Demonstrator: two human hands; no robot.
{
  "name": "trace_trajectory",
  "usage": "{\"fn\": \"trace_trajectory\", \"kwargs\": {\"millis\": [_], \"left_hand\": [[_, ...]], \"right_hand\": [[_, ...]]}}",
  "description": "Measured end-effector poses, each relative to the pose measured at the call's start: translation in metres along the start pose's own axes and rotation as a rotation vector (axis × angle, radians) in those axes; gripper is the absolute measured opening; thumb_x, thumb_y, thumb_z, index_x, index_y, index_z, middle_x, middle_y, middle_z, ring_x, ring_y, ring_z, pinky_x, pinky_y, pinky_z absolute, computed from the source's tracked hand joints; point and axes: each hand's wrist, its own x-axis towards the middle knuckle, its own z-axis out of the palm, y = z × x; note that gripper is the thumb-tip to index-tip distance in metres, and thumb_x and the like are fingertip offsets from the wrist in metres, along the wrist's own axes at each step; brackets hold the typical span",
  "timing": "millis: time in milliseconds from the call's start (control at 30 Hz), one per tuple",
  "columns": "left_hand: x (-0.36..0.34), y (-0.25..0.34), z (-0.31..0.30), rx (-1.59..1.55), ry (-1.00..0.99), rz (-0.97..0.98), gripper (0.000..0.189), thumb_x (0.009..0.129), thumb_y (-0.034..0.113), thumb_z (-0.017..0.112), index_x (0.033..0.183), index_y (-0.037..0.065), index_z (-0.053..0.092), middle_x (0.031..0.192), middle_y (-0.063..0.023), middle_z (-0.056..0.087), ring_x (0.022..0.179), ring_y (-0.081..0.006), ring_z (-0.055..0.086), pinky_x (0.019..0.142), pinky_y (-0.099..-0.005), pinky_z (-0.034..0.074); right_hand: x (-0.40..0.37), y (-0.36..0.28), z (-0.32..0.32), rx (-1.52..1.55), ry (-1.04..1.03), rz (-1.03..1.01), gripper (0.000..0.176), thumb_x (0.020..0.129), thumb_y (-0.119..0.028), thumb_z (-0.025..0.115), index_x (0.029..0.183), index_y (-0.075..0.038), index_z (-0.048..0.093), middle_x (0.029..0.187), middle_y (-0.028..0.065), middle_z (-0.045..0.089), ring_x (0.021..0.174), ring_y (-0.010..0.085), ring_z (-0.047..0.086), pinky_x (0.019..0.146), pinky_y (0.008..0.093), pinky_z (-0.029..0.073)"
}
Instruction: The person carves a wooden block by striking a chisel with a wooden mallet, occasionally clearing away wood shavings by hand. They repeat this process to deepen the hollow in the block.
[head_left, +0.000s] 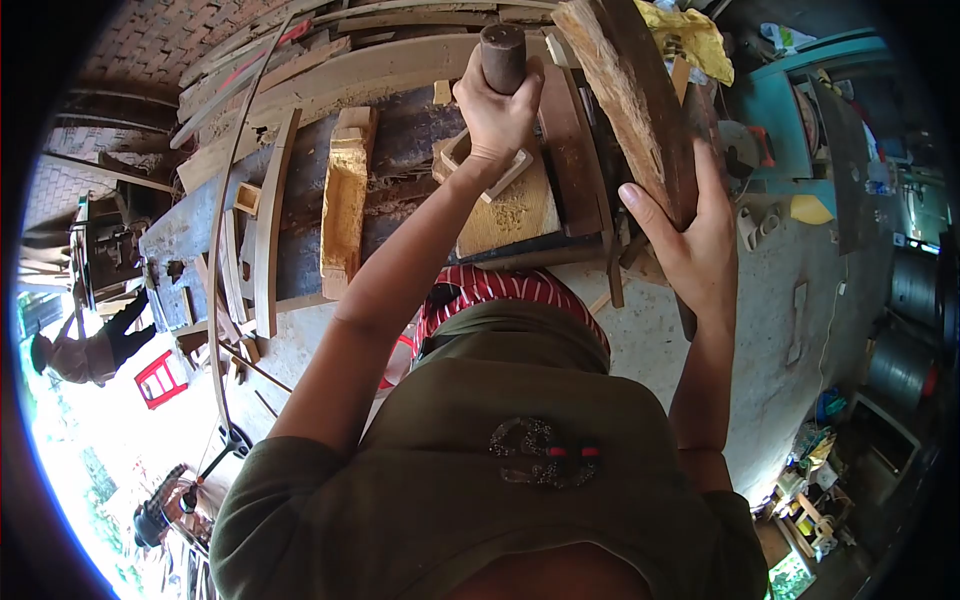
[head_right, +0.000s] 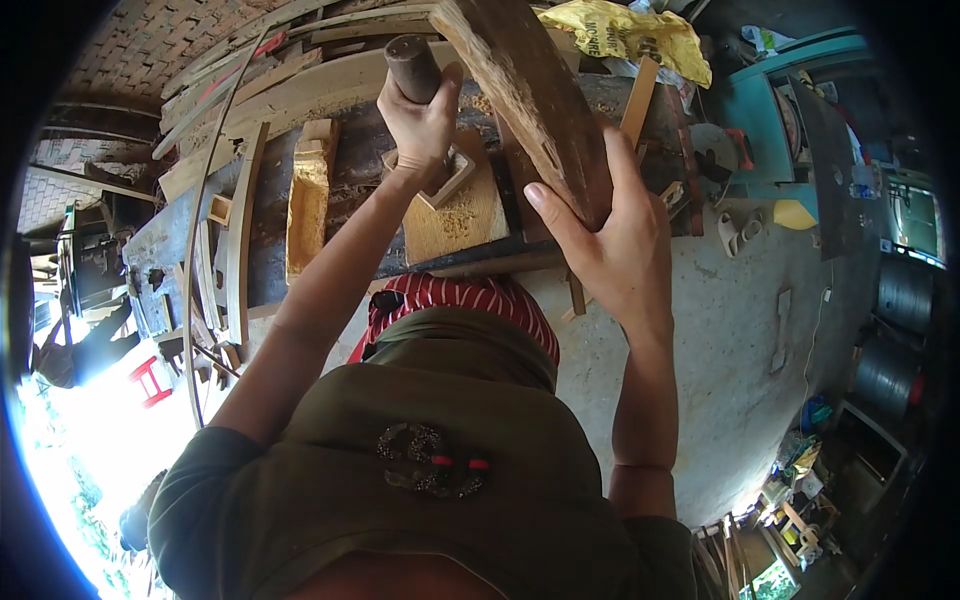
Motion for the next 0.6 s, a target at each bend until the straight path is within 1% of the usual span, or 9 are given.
{"fn": "trace_trajectory", "kwargs": {"millis": [67,133,233,267,300,367,433,533,600], "left_hand": [[-0.005,-0.009,0.003,0.016,-0.018,0.028,0.024,0.075,0.014,0.075,0.083,0.002,0.056,0.067,-0.0081,0.063,0.058,-0.0135,0.057,0.06,-0.0315,0.05],[-0.008,-0.006,0.006,0.063,-0.079,0.045,0.026,0.071,0.012,0.075,0.087,0.002,0.057,0.069,-0.0108,0.066,0.062,-0.018,0.065,0.063,-0.0324,0.053],[-0.02,-0.001,0.016,0.048,-0.172,0.032,0.028,0.069,0.013,0.077,0.087,0.004,0.057,0.072,-0.0125,0.066,0.065,-0.021,0.069,0.064,-0.0342,0.055],[-0.024,-0.004,0.018,0.056,-0.192,0.101,0.029,0.068,0.013,0.078,0.088,0.004,0.058,0.073,-0.015,0.066,0.066,-0.0267,0.07,0.066,-0.0353,0.055],[-0.025,-0.002,0.019,0.083,-0.205,0.159,0.031,0.067,0.012,0.078,0.089,0.004,0.058,0.075,-0.0172,0.065,0.068,-0.0342,0.068,0.067,-0.0364,0.055],[-0.025,0.001,0.025,-0.01,-0.186,0.203,0.031,0.066,0.012,0.078,0.088,0.004,0.057,0.077,-0.0181,0.064,0.072,-0.0392,0.066,0.066,-0.038,0.054],[-0.023,-0.004,0.027,0.023,-0.187,0.233,0.031,0.066,0.013,0.078,0.088,0.004,0.057,0.077,-0.018,0.064,0.073,-0.0394,0.066,0.065,-0.0382,0.053],[-0.03,-0.004,0.02,0.057,-0.24,0.181,0.031,0.066,0.013,0.078,0.089,0.003,0.059,0.078,-0.0188,0.064,0.074,-0.0395,0.067,0.065,-0.0379,0.054],[-0.03,0.0,0.018,0.01,-0.228,0.184,0.031,0.067,0.01,0.076,0.093,0.002,0.061,0.081,-0.0189,0.066,0.076,-0.0353,0.07,0.069,-0.0362,0.055]], "right_hand": [[0.004,-0.007,-0.002,0.022,-0.016,-0.012,0.056,0.088,-0.025,0.075,0.132,0.0,0.051,0.114,0.0192,0.069,0.104,0.029,0.069,0.089,0.0367,0.052],[0.011,-0.016,-0.005,0.096,0.07,-0.164,0.054,0.087,-0.022,0.075,0.131,0.0,0.051,0.113,0.0184,0.068,0.103,0.0283,0.067,0.09,0.0354,0.05],[0.017,-0.027,-0.002,0.198,0.142,-0.146,0.051,0.087,-0.02,0.075,0.127,0.0,0.051,0.113,0.0175,0.066,0.102,0.0274,0.065,0.089,0.035,0.05],[0.019,-0.023,-0.002,0.006,0.14,-0.174,0.048,0.087,-0.021,0.074,0.125,-0.001,0.05,0.106,0.0197,0.067,0.096,0.0295,0.068,0.083,0.0374,0.051],[0.026,-0.015,0.0,-0.096,0.066,-0.227,0.049,0.087,-0.023,0.074,0.124,-0.002,0.051,0.102,0.0233,0.067,0.093,0.0335,0.07,0.079,0.0398,0.052],[0.028,-0.008,0.0,-0.16,-0.115,-0.06,0.05,0.087,-0.025,0.075,0.124,-0.002,0.051,0.1,0.0254,0.067,0.091,0.036,0.07,0.077,0.0411,0.053],[0.032,-0.004,-0.003,-0.119,-0.137,-0.058,0.05,0.087,-0.028,0.075,0.122,-0.002,0.052,0.1,0.0244,0.069,0.091,0.0383,0.07,0.077,0.0422,0.053],[0.035,-0.012,-0.003,-0.078,0.074,-0.318,0.051,0.088,-0.035,0.071,0.122,-0.002,0.052,0.093,0.0224,0.071,0.089,0.0426,0.069,0.075,0.0449,0.054],[0.032,-0.009,0.006,-0.103,-0.016,-0.193,0.052,0.088,-0.035,0.071,0.124,-0.003,0.051,0.095,0.0224,0.07,0.091,0.0415,0.069,0.077,0.0442,0.054]]}}
